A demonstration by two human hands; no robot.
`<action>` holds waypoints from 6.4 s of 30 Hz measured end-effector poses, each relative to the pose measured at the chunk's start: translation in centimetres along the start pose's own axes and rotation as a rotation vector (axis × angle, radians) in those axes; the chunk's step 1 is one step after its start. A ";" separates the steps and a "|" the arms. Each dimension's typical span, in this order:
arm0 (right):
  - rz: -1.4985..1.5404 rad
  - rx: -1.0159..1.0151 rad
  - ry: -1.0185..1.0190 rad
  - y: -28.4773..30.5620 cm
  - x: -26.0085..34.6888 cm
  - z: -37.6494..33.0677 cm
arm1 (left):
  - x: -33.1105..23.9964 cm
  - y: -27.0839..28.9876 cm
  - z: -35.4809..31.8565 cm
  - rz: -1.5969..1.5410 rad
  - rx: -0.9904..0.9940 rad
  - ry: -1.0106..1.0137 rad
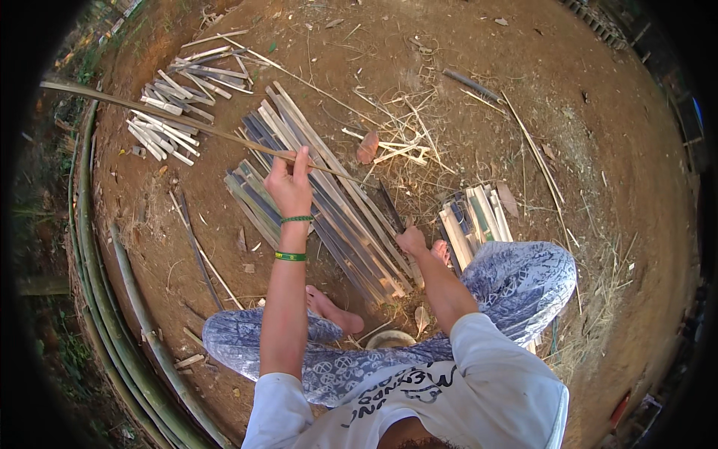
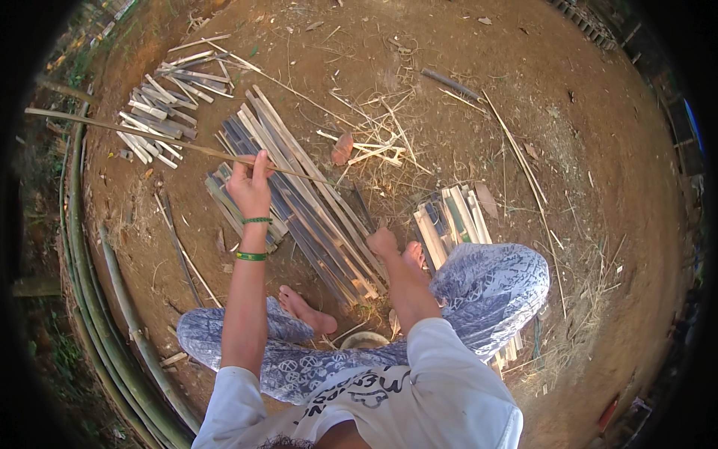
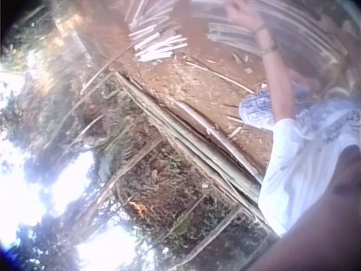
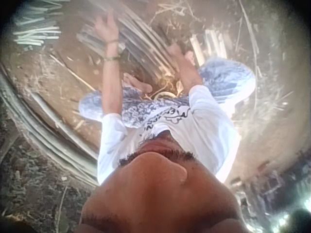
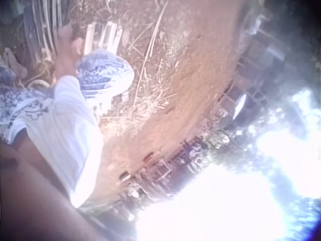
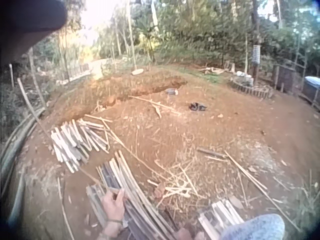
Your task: The person sits on the ground and uses a large knife to split long bamboo poles into thin strips. They hold the bamboo with one hand and strike it with the knife to separate the sections, then gather the finished strips into a pile.
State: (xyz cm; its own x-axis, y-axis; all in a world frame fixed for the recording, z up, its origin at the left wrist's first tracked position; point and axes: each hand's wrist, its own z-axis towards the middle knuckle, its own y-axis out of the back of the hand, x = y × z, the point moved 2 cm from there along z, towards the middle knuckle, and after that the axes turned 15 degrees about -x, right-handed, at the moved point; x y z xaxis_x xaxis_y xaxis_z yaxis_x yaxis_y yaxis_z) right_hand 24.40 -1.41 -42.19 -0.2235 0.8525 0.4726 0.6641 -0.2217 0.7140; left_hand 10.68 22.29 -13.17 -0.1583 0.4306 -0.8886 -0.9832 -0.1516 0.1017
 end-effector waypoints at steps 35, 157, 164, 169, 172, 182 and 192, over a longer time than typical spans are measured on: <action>0.651 0.728 0.152 2.6 11.3 -19.2 | 14.1 11.0 -2.2 0.194 0.107 0.828; 0.321 -0.474 0.321 -2.7 8.3 -13.8 | 13.4 47.1 -13.1 -0.367 -0.471 0.807; 0.680 -0.231 0.696 2.4 16.1 -18.2 | -2.1 43.4 10.3 0.497 -0.308 -0.114; 0.474 -0.164 0.940 8.3 20.4 -16.4 | -18.7 34.4 16.5 0.919 -0.131 -1.054; 0.341 -0.252 1.094 12.2 22.2 -14.2 | -22.1 32.7 17.0 1.184 0.239 -1.159; 0.419 -0.707 1.136 18.6 25.1 -9.5 | -14.4 41.9 6.0 0.986 0.737 0.144; -0.101 -0.204 0.045 -4.0 0.1 -4.5 | -12.1 37.3 -4.4 0.403 0.299 0.554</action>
State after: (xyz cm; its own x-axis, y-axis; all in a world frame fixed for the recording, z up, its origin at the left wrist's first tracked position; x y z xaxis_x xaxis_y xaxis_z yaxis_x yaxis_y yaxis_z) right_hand 18.52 -2.52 -42.68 -0.3165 0.8543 0.4123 0.4793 -0.2311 0.8467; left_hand -23.71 7.50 -0.56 -0.5200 -0.1309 -0.8441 -0.8542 0.0798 0.5138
